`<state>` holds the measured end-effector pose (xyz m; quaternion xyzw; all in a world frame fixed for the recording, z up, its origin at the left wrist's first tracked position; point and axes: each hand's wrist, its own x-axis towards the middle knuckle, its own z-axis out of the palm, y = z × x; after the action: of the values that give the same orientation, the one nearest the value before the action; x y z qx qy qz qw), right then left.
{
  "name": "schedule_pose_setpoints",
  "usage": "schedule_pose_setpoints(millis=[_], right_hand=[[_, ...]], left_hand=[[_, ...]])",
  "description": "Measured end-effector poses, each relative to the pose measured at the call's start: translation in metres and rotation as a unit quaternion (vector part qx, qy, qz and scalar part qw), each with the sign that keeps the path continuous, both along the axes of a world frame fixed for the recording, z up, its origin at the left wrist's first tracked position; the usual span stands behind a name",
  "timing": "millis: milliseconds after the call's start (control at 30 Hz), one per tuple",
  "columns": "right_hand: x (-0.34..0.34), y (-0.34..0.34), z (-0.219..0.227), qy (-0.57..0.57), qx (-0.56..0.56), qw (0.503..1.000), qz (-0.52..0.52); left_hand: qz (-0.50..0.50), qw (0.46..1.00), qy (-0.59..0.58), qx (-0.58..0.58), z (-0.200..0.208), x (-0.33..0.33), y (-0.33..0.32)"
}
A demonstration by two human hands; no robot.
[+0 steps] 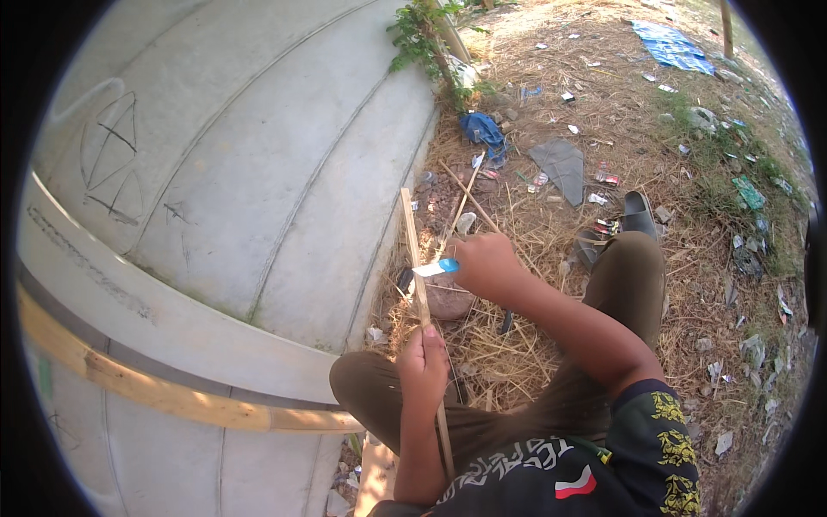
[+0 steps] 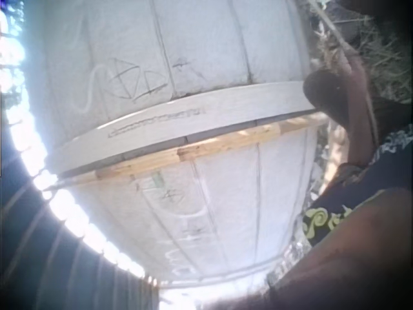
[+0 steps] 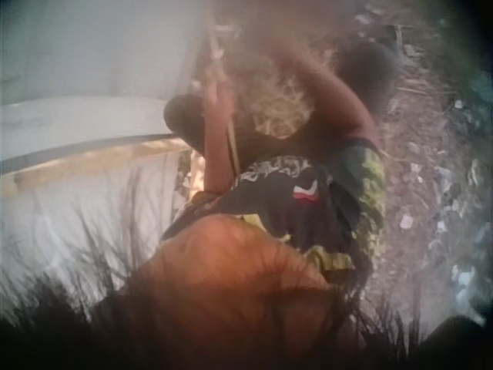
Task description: The person sits on the ground and uses a knife to shave and split a long bamboo strip. They repeatedly scrape the surface to thin the material and split it into thinner slivers, discarding the waste pieces onto the ground.
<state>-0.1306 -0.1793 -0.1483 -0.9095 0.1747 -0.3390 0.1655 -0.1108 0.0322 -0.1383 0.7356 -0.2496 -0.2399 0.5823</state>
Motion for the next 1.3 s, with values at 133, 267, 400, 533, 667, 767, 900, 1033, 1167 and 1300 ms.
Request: schedule_pose_setpoints(millis=[133, 267, 400, 533, 667, 767, 900, 1033, 1167, 1300], right_hand=[[0.003, 0.009, -0.005, 0.108, -0.031, 0.993, 0.017], [0.004, 0.005, -0.009, 0.089, -0.069, 0.994, 0.01], [0.003, 0.004, -0.011, 0.122, -0.082, 0.989, 0.011], [0.007, 0.002, -0.013, 0.112, -0.08, 0.99, -0.031], [0.014, -0.03, -0.005, 0.123, -0.015, 0.984, -0.127], [-0.002, -0.086, 0.005, 0.051, 0.033, 0.973, -0.22], [-0.009, -0.084, 0.016, 0.072, 0.079, 0.974, -0.198], [-0.011, -0.013, 0.006, 0.12, 0.02, 0.992, -0.016], [-0.003, 0.022, -0.005, 0.097, -0.048, 0.991, 0.076], [0.01, 0.019, -0.019, 0.023, -0.064, 0.994, 0.088]], left_hand=[[-0.016, 0.996, 0.07, -0.061, -0.003, -0.005, -0.011], [-0.013, 0.932, 0.313, -0.182, -0.006, 0.006, -0.007], [0.02, 0.951, 0.267, -0.156, -0.006, 0.009, -0.008], [0.009, 0.964, 0.233, -0.126, -0.004, 0.009, -0.008], [0.006, 0.967, 0.233, -0.1, -0.012, -0.004, -0.007], [-0.021, 0.969, 0.231, -0.082, -0.01, -0.036, -0.001], [0.015, 0.98, 0.182, -0.08, -0.008, -0.034, -0.003], [0.058, 0.986, 0.139, -0.077, -0.005, -0.012, -0.004], [0.064, 0.982, 0.152, -0.097, 0.006, -0.009, -0.004], [0.031, 0.972, 0.205, -0.113, 0.009, -0.008, 0.001]])
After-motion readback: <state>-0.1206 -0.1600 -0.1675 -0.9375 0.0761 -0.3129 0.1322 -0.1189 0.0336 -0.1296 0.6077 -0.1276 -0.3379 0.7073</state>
